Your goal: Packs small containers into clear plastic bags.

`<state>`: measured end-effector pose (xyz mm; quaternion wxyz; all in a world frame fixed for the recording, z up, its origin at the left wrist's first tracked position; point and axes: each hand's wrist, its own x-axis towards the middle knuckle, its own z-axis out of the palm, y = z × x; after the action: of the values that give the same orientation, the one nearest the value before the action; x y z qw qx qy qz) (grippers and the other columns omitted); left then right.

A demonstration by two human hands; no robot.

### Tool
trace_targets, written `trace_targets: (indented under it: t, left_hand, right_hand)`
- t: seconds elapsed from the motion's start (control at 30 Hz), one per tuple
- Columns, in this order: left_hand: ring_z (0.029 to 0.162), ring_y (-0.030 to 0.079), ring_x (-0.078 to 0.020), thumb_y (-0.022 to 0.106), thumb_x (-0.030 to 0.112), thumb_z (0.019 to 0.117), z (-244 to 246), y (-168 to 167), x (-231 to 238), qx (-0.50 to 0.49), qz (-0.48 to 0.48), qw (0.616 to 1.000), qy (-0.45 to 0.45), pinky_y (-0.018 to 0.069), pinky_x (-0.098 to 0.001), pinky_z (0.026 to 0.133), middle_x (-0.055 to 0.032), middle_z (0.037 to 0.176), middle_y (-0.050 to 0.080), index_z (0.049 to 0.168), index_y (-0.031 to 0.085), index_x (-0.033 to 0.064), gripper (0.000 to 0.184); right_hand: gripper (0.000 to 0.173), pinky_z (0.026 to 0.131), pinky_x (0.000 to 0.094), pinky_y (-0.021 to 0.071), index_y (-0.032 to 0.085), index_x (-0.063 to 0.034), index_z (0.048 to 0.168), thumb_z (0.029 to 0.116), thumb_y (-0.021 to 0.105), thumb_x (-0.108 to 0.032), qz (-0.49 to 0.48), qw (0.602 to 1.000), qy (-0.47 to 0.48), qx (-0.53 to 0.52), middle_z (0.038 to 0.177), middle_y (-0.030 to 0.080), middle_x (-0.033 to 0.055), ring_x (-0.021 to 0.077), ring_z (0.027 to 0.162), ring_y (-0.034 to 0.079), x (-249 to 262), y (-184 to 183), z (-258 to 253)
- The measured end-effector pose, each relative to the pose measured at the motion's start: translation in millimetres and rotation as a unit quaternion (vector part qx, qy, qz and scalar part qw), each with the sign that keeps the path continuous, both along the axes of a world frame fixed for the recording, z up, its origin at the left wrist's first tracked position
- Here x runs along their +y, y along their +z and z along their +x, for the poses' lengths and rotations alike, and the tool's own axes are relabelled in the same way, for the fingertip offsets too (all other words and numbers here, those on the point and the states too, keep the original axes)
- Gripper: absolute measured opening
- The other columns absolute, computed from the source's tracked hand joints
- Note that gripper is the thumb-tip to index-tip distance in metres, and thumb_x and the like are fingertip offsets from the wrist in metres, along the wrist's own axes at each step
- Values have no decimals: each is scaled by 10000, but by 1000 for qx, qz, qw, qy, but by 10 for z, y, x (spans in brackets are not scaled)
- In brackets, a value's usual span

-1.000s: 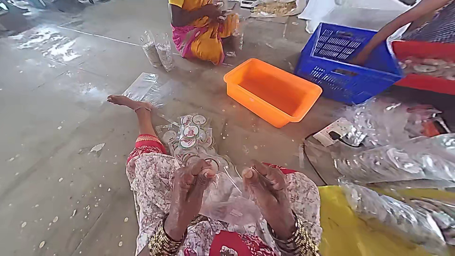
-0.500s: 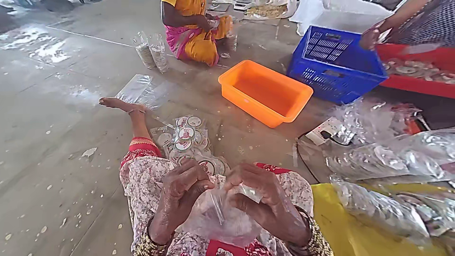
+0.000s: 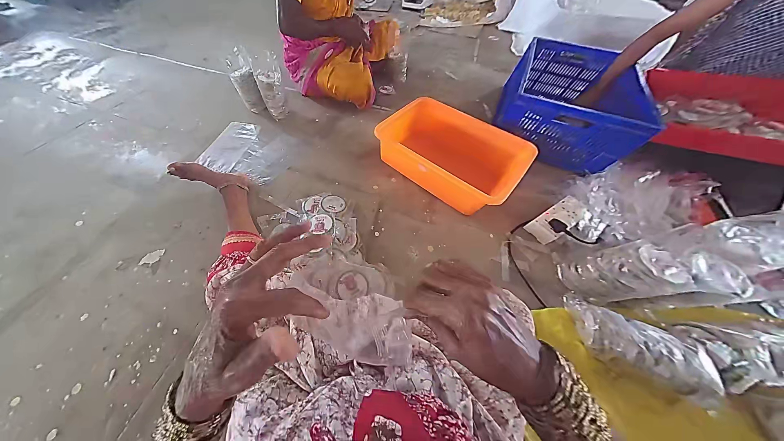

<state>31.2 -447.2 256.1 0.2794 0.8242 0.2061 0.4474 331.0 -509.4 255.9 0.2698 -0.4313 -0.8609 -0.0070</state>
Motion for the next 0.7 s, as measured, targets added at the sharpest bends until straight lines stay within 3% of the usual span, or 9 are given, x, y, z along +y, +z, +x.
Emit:
trace_targets:
  t: [0.07,0.13,0.2,0.27,0.37,0.43,0.53,0.63,0.7]
  left_hand:
    - [1486,367,-272,428,582,1040,33,61,-47,80,29,993,87,311,-475,1218,-53,1458,585,887,764,240,503]
    - [1418,471,-251,508,500,1033,65,85,-45,161,59,971,168,404,-467,1133,-60,1424,616,861,783,198,443]
    - [1159,654,-213,521,371,1006,31,28,0,240,63,948,199,539,-436,910,-27,1342,669,1001,794,206,319]
    - [904,698,-171,475,186,983,-36,-111,58,267,49,945,181,576,-367,721,-28,1192,707,1025,764,166,293]
    - [1025,716,-183,413,69,963,-216,-457,69,201,5,950,237,577,-392,875,-78,1126,744,1044,764,82,360]
    - [997,669,-63,433,73,1010,-445,-760,47,38,-45,951,304,553,-254,882,-95,1135,710,1091,717,-39,316]
    - [665,604,59,479,19,966,-648,-1095,-62,-221,-127,852,457,538,-156,586,129,898,657,1094,605,-14,183]
    - [658,598,13,397,-43,1000,-678,-1416,-281,-359,-262,715,539,539,-163,610,77,903,612,1301,465,-2,311]
    - [643,596,10,372,-43,1014,-664,-1751,-413,-400,-336,644,559,531,-155,594,62,910,611,1331,459,33,337]
  right_hand:
    - [211,829,389,541,711,-149,886,991,532,-114,74,997,13,-37,907,720,52,253,917,687,9,114,-139]
    - [218,865,373,543,704,-129,905,991,517,-58,122,991,42,-46,934,722,64,258,945,683,37,198,-255]
    - [221,860,359,543,703,-121,919,998,507,-58,148,986,67,-41,945,722,65,253,947,682,97,228,-322]
    - [210,862,352,547,716,-125,952,1002,524,-53,156,985,75,-11,1013,742,73,256,995,686,183,198,-360]
    - [258,990,356,540,714,-167,1214,1045,519,-157,113,988,60,82,1276,709,90,233,1208,651,402,39,-393]
    - [359,1031,379,517,653,-116,1350,1044,537,-263,48,990,40,130,1406,623,111,233,1292,593,650,-151,-390]
    - [365,1021,442,512,680,-103,1305,1019,564,-299,-60,992,-11,113,1392,639,108,279,1263,612,1101,-716,-486]
    - [395,1199,537,321,641,-57,1378,1040,521,-223,-264,964,20,-26,1553,483,185,372,1476,400,1435,-1265,-813]
    - [413,1222,605,237,615,-28,1392,1034,543,-219,-331,931,70,-137,1608,394,221,413,1530,285,1562,-1645,-1138]
